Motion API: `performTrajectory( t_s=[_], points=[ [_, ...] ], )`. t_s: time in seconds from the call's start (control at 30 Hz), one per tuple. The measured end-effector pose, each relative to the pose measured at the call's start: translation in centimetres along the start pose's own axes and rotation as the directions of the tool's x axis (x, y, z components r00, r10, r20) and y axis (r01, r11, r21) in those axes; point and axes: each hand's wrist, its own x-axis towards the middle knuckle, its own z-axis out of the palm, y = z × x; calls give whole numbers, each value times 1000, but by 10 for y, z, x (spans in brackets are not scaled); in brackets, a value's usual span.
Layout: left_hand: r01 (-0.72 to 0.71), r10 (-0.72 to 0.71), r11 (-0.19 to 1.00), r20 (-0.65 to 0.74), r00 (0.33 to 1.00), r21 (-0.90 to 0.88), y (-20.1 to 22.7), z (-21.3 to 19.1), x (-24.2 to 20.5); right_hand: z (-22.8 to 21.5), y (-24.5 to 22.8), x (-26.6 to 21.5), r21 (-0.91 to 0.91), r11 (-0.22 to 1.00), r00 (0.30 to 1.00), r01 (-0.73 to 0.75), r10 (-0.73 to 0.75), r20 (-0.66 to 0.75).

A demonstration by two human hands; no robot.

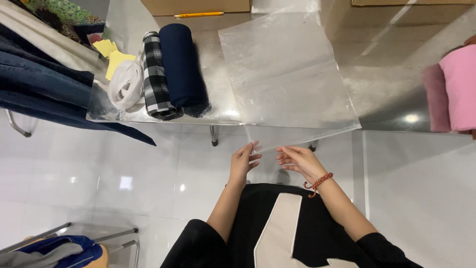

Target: The person writes on a yellow sticky note with a pencil and places it on a cardboard box tied with a white ribbon. They then move the box aside and wrap a rolled pink cloth in a clear plastic bag on a metal table.

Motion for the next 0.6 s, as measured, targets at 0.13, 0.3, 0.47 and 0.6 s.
performTrajectory(
  t_s=[0.13,0.3,0.47,0.6],
  points=[
    [-11,8,994,-27,1000,-108,-2,15,-13,-13,-13,-6,-33,999,998,8,-5,64],
    [-77,71,965,-32,997,-250,-25,28,-17,-33,-2,5,141,989,994,39,-53,98],
    [-95,83,953,-52,995,-286,-11,50,-45,-42,-9,-7,222,971,990,85,-107,92],
    [-98,82,949,-65,994,-301,-17,57,-47,-47,-4,-3,360,930,991,70,-106,81]
  ],
)
